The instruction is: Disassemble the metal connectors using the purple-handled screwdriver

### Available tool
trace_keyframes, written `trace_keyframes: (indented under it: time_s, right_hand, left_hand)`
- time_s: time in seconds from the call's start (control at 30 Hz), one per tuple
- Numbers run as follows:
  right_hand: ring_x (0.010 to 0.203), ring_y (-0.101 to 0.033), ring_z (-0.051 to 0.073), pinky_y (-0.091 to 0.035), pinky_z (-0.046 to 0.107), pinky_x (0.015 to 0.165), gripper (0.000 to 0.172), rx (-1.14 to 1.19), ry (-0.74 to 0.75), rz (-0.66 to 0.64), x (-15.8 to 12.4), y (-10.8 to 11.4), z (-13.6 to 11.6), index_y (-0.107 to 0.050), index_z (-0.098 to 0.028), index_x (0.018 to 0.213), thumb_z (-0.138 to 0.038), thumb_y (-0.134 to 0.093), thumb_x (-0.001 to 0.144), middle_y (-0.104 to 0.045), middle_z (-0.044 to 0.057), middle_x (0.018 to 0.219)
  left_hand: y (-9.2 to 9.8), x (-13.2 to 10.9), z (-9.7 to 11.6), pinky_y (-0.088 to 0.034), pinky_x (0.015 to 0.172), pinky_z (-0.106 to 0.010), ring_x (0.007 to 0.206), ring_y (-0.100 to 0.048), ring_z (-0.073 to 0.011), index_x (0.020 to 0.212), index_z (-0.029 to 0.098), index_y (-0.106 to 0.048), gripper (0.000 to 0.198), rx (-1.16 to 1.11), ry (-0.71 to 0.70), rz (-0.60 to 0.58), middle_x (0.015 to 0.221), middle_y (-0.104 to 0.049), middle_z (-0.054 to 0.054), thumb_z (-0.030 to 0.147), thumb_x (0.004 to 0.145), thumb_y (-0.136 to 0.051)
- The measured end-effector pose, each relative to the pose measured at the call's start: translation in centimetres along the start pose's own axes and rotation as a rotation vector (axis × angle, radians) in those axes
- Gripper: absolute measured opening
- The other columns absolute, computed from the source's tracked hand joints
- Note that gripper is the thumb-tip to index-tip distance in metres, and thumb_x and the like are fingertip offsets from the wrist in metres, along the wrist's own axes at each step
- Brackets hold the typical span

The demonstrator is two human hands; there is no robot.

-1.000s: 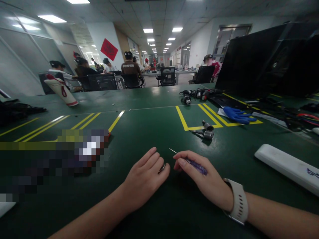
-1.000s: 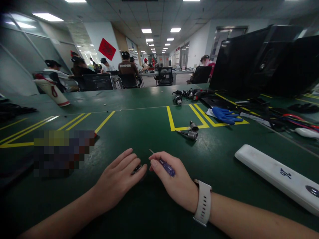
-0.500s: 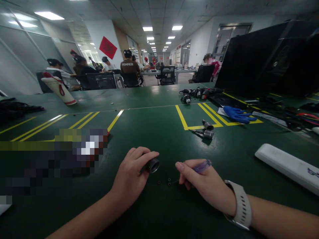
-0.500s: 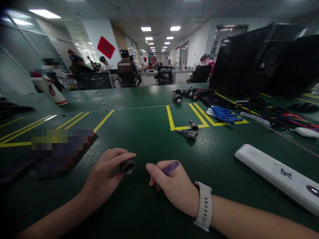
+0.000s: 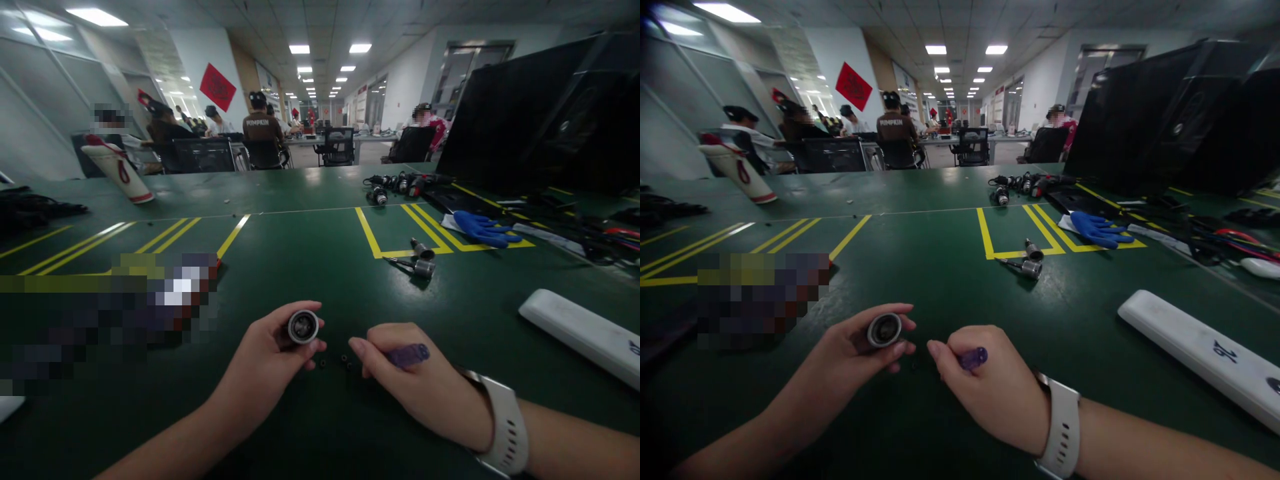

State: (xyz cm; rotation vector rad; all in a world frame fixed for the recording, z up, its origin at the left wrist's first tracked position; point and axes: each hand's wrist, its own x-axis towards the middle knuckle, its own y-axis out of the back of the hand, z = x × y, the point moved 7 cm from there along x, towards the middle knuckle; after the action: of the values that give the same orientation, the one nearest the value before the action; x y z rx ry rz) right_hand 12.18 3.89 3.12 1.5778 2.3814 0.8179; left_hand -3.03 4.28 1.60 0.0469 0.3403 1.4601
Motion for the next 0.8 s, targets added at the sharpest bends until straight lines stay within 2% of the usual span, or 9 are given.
trace_keyframes:
  time_s: [0.1, 0.2, 0.3, 0.37, 0.47, 0.6, 0.67, 0.8]
  right_hand:
    - [0.044, -0.043, 0.009, -0.034, 0.023, 0.046, 0.041, 0.085, -0.167, 0.0, 0.2, -0.2, 1.3, -0.054, -0.017, 0.053, -0.04, -0.045, 0.085, -0.046, -0.003, 0.047]
    - [0.041, -0.043, 0.008, -0.033, 0.021, 0.043, 0.041, 0.473, -0.38, 0.039, 0.2, -0.8, 3.6, -0.054, -0.017, 0.056, -0.047, -0.049, 0.082, -0.045, -0.005, 0.044]
    - [0.041, -0.042, 0.007, -0.033, 0.02, 0.043, 0.039, 0.822, -0.418, 0.108, 0.3, -0.9, 4.3, -0.054, -0.016, 0.057, -0.048, -0.054, 0.08, -0.045, -0.005, 0.045]
    - [0.044, -0.044, 0.008, -0.035, 0.02, 0.045, 0.037, 0.912, -0.369, 0.122, 0.3, -0.6, 3.8, -0.056, -0.016, 0.058, -0.046, -0.055, 0.08, -0.047, -0.004, 0.047]
    - [0.054, -0.052, 0.01, -0.04, 0.022, 0.052, 0.032, 0.805, -0.156, 0.076, -0.1, 0.5, 1.6, -0.061, -0.016, 0.065, -0.041, -0.053, 0.083, -0.055, -0.001, 0.057]
    - [0.064, -0.057, 0.012, -0.044, 0.024, 0.059, 0.025, 0.356, 0.142, 0.016, -1.1, 1.1, -1.7, -0.065, -0.016, 0.072, -0.026, -0.048, 0.087, -0.061, 0.003, 0.068]
    - [0.064, -0.058, 0.013, -0.045, 0.025, 0.061, 0.021, 0.202, 0.231, 0.026, -1.5, 1.0, -2.7, -0.065, -0.015, 0.074, -0.019, -0.047, 0.086, -0.063, 0.004, 0.069]
    - [0.066, -0.058, 0.013, -0.047, 0.026, 0.062, 0.017, 0.069, 0.343, 0.042, -1.9, 0.4, -3.9, -0.062, -0.016, 0.077, -0.012, -0.047, 0.084, -0.064, 0.006, 0.073]
  left_hand:
    - [0.0, -0.3, 0.0, -0.056, 0.071, -0.029, 0.085, -0.067, -0.0191, 0.109, 0.019, -0.057, 0.045, -0.091, 0.014, 0.003, 0.105, -0.065, -0.006, 0.007, 0.066, -0.058]
    - [-0.2, -0.6, -0.1, -0.053, 0.083, -0.033, 0.092, -0.066, -0.02, 0.109, 0.019, -0.057, 0.048, -0.199, 0.02, -0.037, 0.111, -0.065, -0.007, 0.003, 0.064, -0.054]
    - [-0.5, -0.9, -0.1, -0.05, 0.089, -0.036, 0.097, -0.064, -0.0212, 0.105, 0.019, -0.06, 0.042, -0.252, 0.037, -0.08, 0.108, -0.067, -0.007, 0.005, 0.066, -0.053]
    - [-0.5, -1.0, 0.0, -0.048, 0.09, -0.038, 0.098, -0.064, -0.0219, 0.104, 0.018, -0.061, 0.038, -0.245, 0.047, -0.076, 0.105, -0.068, -0.007, 0.008, 0.068, -0.054]
    - [-0.5, -1.0, 0.0, -0.048, 0.09, -0.037, 0.098, -0.063, -0.0213, 0.104, 0.019, -0.062, 0.035, -0.218, 0.046, -0.047, 0.103, -0.069, -0.006, 0.011, 0.071, -0.056]
    - [-0.5, -1.1, 0.1, -0.048, 0.088, -0.034, 0.095, -0.064, -0.02, 0.101, 0.019, -0.064, 0.032, -0.179, 0.035, -0.011, 0.1, -0.07, -0.005, 0.012, 0.07, -0.058]
    - [-0.6, -1.2, 0.3, -0.049, 0.086, -0.034, 0.094, -0.065, -0.02, 0.099, 0.018, -0.064, 0.031, -0.169, 0.015, -0.004, 0.098, -0.071, -0.006, 0.011, 0.069, -0.058]
    - [-0.9, -1.4, 0.8, -0.051, 0.083, -0.033, 0.092, -0.065, -0.0205, 0.097, 0.017, -0.064, 0.029, -0.129, -0.037, -0.007, 0.096, -0.071, -0.006, 0.012, 0.069, -0.058]
